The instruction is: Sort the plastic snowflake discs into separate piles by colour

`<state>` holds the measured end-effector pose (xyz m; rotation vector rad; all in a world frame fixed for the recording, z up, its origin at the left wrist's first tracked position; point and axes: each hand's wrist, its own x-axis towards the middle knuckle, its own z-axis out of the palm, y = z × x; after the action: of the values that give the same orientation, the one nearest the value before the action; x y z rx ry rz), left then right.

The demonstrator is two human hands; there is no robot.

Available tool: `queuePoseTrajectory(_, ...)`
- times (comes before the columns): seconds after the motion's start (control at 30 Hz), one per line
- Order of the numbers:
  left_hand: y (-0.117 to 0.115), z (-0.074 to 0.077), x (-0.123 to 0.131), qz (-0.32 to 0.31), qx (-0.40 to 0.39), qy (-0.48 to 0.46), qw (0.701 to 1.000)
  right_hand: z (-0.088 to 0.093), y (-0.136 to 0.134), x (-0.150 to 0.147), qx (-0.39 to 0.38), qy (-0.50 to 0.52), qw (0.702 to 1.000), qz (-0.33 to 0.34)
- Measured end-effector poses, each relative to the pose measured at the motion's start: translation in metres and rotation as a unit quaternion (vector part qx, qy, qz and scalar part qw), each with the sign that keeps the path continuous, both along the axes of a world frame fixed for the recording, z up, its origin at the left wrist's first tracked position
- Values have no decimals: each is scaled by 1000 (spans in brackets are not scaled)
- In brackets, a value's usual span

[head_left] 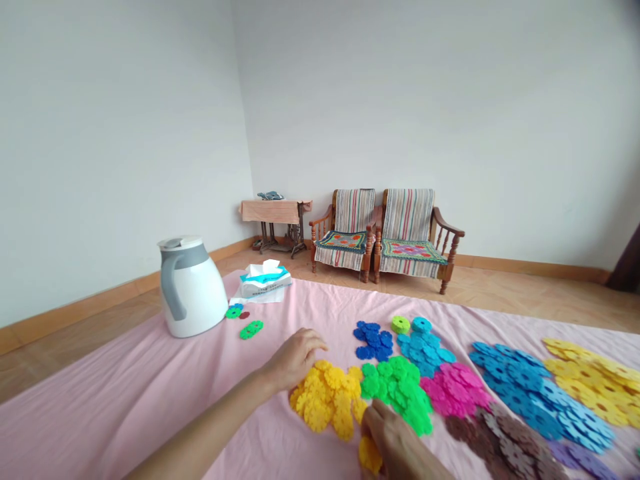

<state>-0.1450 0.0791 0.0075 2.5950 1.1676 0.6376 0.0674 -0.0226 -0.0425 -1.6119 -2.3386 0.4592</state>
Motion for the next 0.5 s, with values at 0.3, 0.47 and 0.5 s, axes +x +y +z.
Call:
queuePoseTrajectory(0.3,-29,-12,-5,95,10,30,995,8,-1,2,-16,6,1000,9)
queuePoseTrajectory(0.47,-58,-3,9,22,-40,-30,998,26,-12,9,19,35,999,1)
queuePoseTrajectory(0.5,-59,-4,9,19,-50,-51,997,33,-12,11,42,43,998,-1)
